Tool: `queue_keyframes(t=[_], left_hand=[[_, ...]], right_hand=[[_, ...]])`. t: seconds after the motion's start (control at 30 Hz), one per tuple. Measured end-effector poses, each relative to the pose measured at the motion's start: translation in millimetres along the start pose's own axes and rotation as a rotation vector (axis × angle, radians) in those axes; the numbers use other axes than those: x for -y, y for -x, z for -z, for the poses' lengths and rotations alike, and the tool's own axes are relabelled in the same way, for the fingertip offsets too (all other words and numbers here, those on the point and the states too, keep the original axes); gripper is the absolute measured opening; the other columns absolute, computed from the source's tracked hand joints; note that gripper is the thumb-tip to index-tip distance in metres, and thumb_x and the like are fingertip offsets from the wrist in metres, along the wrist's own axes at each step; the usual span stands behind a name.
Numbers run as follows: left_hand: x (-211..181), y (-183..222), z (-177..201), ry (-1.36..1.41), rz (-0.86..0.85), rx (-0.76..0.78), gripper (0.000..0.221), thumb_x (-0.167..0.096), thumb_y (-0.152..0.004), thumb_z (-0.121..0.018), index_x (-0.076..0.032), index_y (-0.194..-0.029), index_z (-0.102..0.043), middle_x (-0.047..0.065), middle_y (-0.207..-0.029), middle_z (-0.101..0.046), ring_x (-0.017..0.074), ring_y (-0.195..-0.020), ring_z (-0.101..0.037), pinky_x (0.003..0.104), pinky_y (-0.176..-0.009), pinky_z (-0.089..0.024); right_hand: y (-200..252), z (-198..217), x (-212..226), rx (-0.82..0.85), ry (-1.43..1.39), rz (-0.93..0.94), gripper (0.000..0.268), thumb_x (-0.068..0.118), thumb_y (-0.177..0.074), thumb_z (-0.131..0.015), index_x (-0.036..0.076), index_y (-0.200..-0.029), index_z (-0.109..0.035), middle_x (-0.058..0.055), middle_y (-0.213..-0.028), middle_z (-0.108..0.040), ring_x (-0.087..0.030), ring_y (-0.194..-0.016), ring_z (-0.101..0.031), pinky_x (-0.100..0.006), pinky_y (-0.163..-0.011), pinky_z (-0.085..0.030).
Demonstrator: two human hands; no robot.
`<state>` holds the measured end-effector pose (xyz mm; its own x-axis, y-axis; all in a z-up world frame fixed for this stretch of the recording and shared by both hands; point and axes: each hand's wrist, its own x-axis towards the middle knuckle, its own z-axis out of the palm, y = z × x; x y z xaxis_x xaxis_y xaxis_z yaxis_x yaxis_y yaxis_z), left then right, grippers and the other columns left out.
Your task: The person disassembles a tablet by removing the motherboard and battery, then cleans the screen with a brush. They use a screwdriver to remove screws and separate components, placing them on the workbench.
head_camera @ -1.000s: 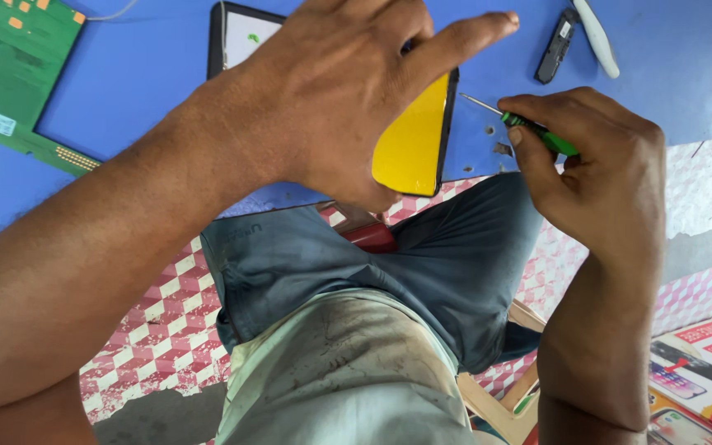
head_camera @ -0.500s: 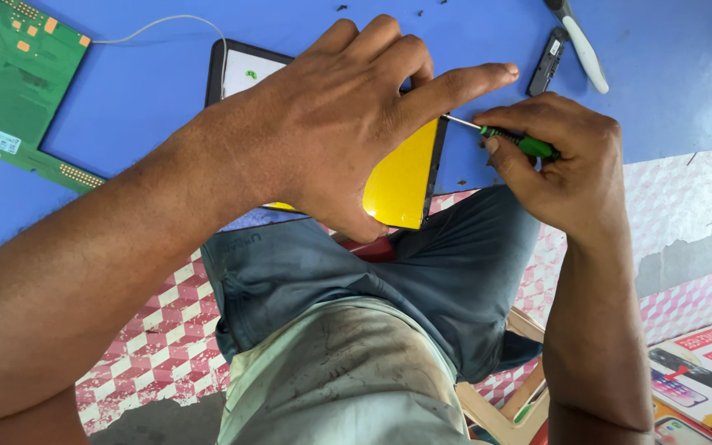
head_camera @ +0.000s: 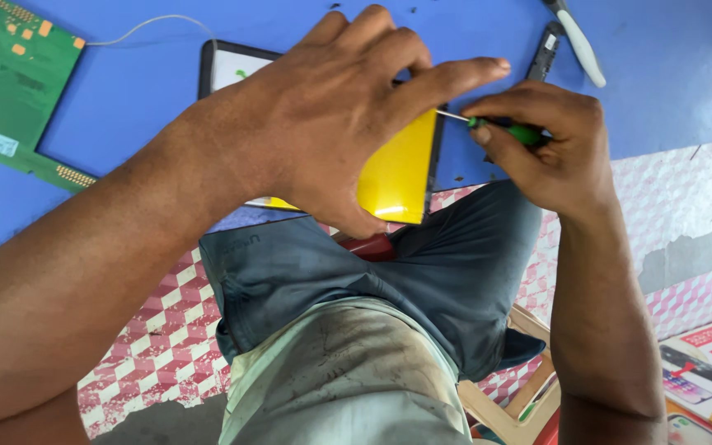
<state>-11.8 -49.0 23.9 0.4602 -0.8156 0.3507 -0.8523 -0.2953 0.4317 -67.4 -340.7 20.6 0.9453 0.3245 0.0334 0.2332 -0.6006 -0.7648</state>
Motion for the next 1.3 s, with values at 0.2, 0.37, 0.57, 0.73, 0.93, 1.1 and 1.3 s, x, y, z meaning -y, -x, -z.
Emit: queue_keyframes(t=[0.2, 0.37, 0.57, 0.73, 0.93, 1.1, 1.3], left_hand=[[-5.5, -3.6, 0.6, -0.01, 0.015, 0.051, 0.148, -0.053, -0.035, -0.096, -0.024, -0.161, -0.025, 0.004, -0.119, -0.058, 0.0317, -0.114, -0.058, 0.053, -0.092, -0.047], [-11.7, -5.9, 1.7, 0.067, 0.018, 0.028, 0.144, -0.043, -0.039, -0.098, -0.026, -0.161, -0.022, 0.01, -0.125, -0.054, 0.0332, -0.097, -0.064, 0.049, -0.085, -0.052], [-18.9, -8.0, 13.5, 0.013, 0.058, 0.07, 0.153, -0.032, -0.036, -0.098, -0.029, -0.164, -0.014, 0.007, -0.124, -0.054, 0.0313, -0.091, -0.065, 0.046, -0.082, -0.056], [-23.3, -9.5, 15.2, -0.05, 0.027, 0.017, 0.15, -0.029, -0.04, -0.098, -0.03, -0.163, -0.012, 0.014, -0.131, -0.048, 0.0264, -0.08, -0.065, 0.041, -0.078, -0.058], [-20.0, -6.3, 12.0, -0.117, -0.044, -0.064, 0.146, -0.037, -0.035, -0.096, -0.035, -0.161, -0.02, 0.017, -0.158, -0.033, 0.0247, -0.085, -0.067, 0.039, -0.081, -0.058], [-12.6, -3.9, 6.9, 0.017, -0.083, -0.125, 0.131, -0.024, -0.057, -0.098, -0.032, -0.161, -0.02, 0.017, -0.163, -0.027, 0.028, -0.096, -0.067, 0.045, -0.092, -0.055], [-15.1, -6.7, 12.7, -0.112, -0.047, -0.096, 0.129, -0.041, -0.046, -0.096, -0.025, -0.156, -0.03, 0.016, -0.153, -0.039, 0.0307, -0.121, -0.061, 0.047, -0.097, -0.047]], right_hand=[[9.6, 3.1, -14.2, -0.007, -0.057, 0.068, 0.015, -0.005, -0.097, -0.073, -0.005, -0.112, -0.073, -0.012, -0.097, -0.071, -0.012, -0.078, -0.068, -0.021, -0.066, -0.051], [9.7, 3.4, -17.7, -0.017, -0.226, 0.018, 0.015, -0.003, -0.1, -0.07, -0.006, -0.115, -0.071, -0.011, -0.104, -0.071, -0.01, -0.082, -0.07, -0.021, -0.071, -0.056], [17.5, 7.4, 0.1, -0.107, 0.067, 0.012, 0.025, 0.007, -0.091, -0.074, -0.005, -0.113, -0.068, -0.009, -0.089, -0.061, -0.008, -0.065, -0.049, -0.022, -0.061, -0.038], [16.3, -9.8, 4.6, -0.434, 0.114, 0.088, 0.04, 0.017, -0.082, -0.089, -0.004, -0.1, -0.059, -0.01, -0.092, -0.066, -0.009, -0.061, -0.039, -0.027, -0.057, -0.032], [1.8, -29.6, 15.5, -0.357, 0.163, 0.259, 0.031, 0.006, -0.092, -0.082, -0.003, -0.117, -0.067, -0.012, -0.108, -0.068, -0.017, -0.086, -0.063, -0.027, -0.075, -0.048], [-10.8, -39.6, 24.3, -0.397, 0.092, 0.215, 0.017, 0.0, -0.1, -0.069, -0.002, -0.116, -0.072, -0.011, -0.109, -0.075, -0.018, -0.095, -0.073, -0.027, -0.081, -0.056], [-14.3, -48.3, 1.8, -0.597, -0.008, 0.19, 0.011, 0.008, -0.111, -0.064, 0.0, -0.105, -0.064, -0.007, -0.101, -0.073, -0.013, -0.086, -0.07, -0.026, -0.079, -0.055]])
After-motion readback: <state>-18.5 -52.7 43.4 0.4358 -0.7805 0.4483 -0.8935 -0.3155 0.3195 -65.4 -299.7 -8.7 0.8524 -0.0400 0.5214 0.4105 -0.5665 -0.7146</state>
